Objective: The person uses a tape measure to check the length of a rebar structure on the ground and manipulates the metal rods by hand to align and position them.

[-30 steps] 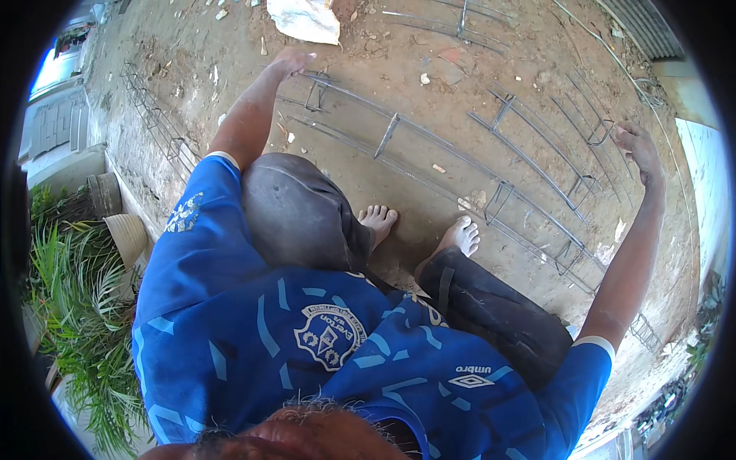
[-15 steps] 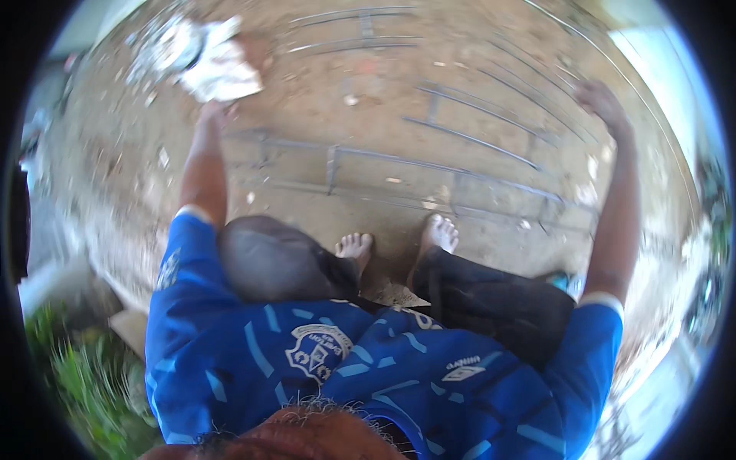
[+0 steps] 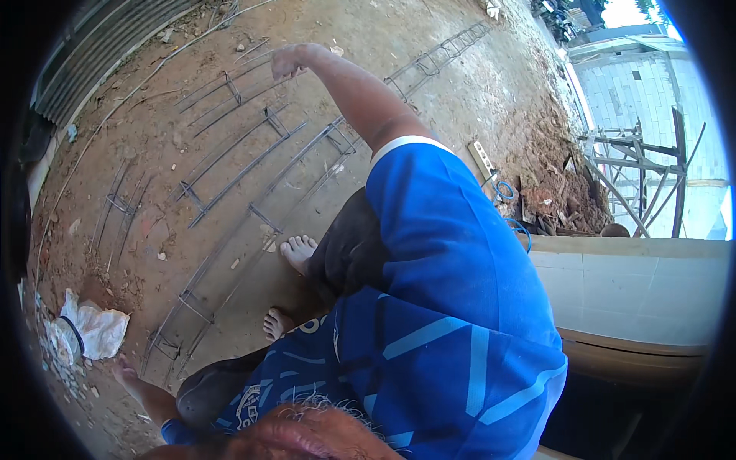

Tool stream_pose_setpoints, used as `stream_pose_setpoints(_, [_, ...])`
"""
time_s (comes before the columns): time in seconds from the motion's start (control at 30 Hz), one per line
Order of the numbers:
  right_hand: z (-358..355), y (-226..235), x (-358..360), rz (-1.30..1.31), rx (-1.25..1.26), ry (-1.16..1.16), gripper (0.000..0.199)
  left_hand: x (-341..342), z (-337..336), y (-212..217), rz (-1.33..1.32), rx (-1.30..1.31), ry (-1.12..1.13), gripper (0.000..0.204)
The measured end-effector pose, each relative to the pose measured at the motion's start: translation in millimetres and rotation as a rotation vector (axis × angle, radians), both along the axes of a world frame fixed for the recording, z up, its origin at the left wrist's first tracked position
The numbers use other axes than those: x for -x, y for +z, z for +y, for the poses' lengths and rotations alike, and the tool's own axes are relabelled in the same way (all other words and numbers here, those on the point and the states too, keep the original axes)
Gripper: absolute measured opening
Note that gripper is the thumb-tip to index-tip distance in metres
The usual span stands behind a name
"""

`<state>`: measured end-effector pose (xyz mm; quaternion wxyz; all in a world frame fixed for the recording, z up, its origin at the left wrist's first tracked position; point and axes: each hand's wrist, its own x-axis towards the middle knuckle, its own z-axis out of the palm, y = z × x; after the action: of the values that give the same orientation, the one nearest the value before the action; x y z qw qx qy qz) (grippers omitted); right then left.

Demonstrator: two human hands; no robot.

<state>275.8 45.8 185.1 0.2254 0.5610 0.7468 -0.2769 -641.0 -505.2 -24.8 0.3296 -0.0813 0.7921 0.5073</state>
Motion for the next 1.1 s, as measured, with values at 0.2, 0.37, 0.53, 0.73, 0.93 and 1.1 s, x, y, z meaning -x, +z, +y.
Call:
stream_pose_setpoints(0.2, [10, -1, -48, 0.049, -0.108, -0.097, 0.039, -22, -13, 103, 0.561, 0.507, 0.230, 0.031])
stream_pose_setpoints(0.37, [58, -33, -104, 0.113, -0.427, -0.011, 0.035, -9, -89, 283, 1.089, 0.404, 0.661, 0.039])
stream_pose_setpoints(0.53, [39, -23, -79, -0.063, -0.498, -0.309, 0.030, -123, -92, 422, 1.359, 0.127, 0.420, 0.032])
stream_pose_setpoints(0.73, [44, -89, -80, 0.035, -0.943, -0.561, 0.023, -233, 40, 463, 1.302, -0.088, -0.232, 0.033])
stream_pose_setpoints(0.93, [54, -144, -12, -0.073, -0.610, 0.371, 0.026, -363, 173, 412, 1.269, 0.150, -0.970, 0.028])
stream_pose_setpoints(1.1, [-25, -91, 113, -0.027, -0.468, 0.057, 0.034, -411, 183, 390, 1.062, 0.340, -1.129, 0.028])
